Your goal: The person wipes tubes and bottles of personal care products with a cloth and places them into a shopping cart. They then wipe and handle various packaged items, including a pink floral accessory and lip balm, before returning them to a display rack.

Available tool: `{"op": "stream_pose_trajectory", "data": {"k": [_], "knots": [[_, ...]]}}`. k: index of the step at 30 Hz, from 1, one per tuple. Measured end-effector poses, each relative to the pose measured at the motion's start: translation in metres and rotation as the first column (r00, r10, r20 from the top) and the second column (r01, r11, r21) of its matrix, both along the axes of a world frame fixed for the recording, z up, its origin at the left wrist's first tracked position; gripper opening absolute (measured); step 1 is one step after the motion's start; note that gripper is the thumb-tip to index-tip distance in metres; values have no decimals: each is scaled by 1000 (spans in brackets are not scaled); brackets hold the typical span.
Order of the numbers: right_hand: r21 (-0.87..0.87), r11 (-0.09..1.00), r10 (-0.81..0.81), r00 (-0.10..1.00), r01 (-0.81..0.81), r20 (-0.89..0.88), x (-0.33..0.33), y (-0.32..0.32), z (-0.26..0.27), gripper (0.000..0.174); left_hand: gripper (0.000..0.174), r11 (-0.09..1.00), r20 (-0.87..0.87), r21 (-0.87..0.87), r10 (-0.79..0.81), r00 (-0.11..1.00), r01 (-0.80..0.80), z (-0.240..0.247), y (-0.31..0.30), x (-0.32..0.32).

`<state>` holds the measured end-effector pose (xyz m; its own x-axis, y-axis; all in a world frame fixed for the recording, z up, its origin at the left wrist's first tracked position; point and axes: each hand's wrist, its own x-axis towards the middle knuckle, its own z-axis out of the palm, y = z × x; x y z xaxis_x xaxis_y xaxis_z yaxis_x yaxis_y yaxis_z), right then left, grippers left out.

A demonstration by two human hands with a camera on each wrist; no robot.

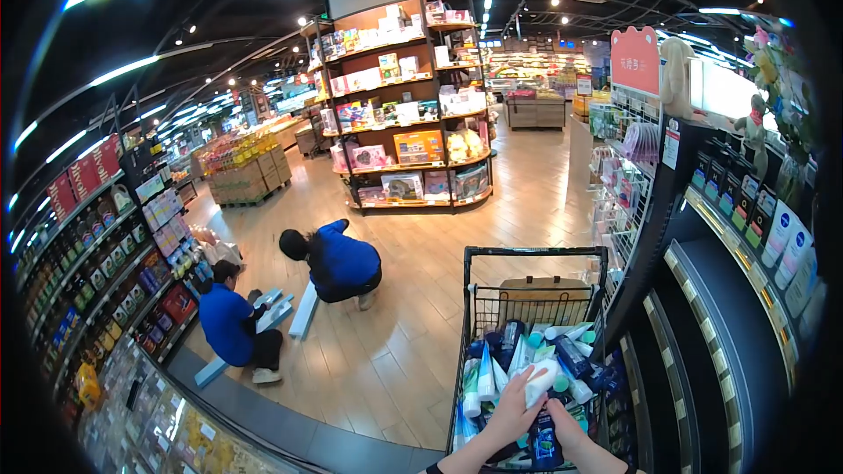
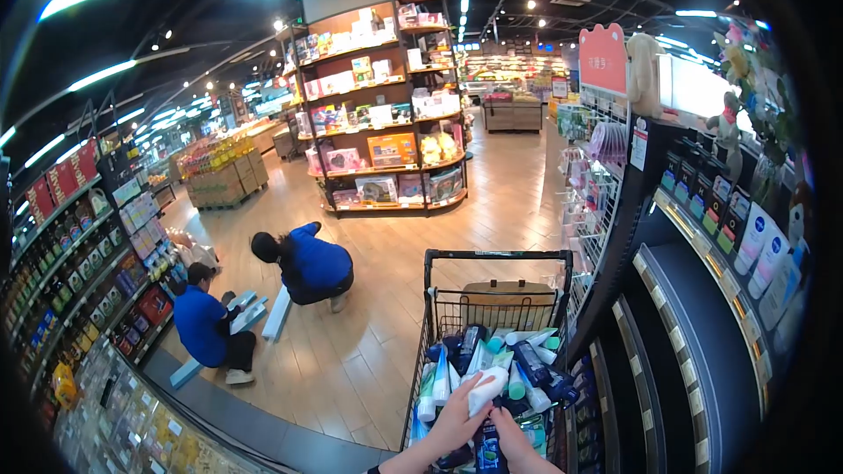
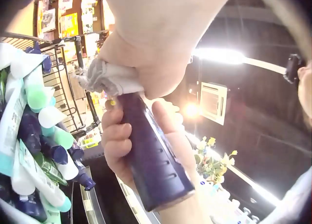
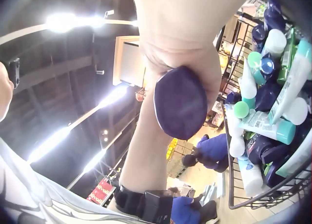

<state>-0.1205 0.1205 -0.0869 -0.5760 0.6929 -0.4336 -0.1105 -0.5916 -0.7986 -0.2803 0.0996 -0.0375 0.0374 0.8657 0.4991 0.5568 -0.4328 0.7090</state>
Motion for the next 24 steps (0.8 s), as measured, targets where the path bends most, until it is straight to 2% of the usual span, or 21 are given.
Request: {"op": "stream_pose_trajectory", "data": {"k": [1,2,4,5,6,8,9,10,11,12,13,16,22,24], "knots": [[30,997,-71,997,71,-12,-6,-10,28,35,39,997,150,-66,-31,988,41,-3,1,0],[31,998,-61,998,62,-16,0,-11,31,35,35,988,296,-121,-52,954,91,-6,3,2],[117,991,62,997,-67,40,12,-10,36,35,30,988,305,-146,4,952,42,8,-4,6],[66,994,81,991,-89,110,16,-10,42,38,31,945,429,-312,49,902,97,8,-6,7],[65,994,84,991,-91,106,22,-8,40,38,32,872,536,-459,116,837,173,8,-7,10],[149,959,210,959,-240,188,36,-5,25,40,34,858,537,-480,119,835,186,1,-3,12],[299,931,158,970,-209,186,37,-4,18,38,34,824,570,-507,100,815,253,-1,-2,13],[299,931,160,970,-210,181,42,-2,15,38,34,786,603,-530,84,793,319,-1,-1,15],[187,964,161,975,-189,154,48,-1,14,37,34,787,600,-531,86,795,315,-3,-2,20],[75,983,159,979,-169,126,52,1,19,36,33,833,570,-499,105,815,241,-2,-4,27],[78,982,162,979,-173,123,56,3,24,36,32,872,540,-461,128,832,166,-1,-4,33],[-2,991,131,989,-131,71,64,5,31,35,30,867,536,-490,222,814,86,7,-11,46],[-75,986,146,987,-151,-67,78,8,49,29,27,894,599,-446,258,758,49,-7,-12,51],[-93,985,143,989,-147,-49,78,10,53,29,27,893,610,-448,270,745,43,-8,-13,52]]}}
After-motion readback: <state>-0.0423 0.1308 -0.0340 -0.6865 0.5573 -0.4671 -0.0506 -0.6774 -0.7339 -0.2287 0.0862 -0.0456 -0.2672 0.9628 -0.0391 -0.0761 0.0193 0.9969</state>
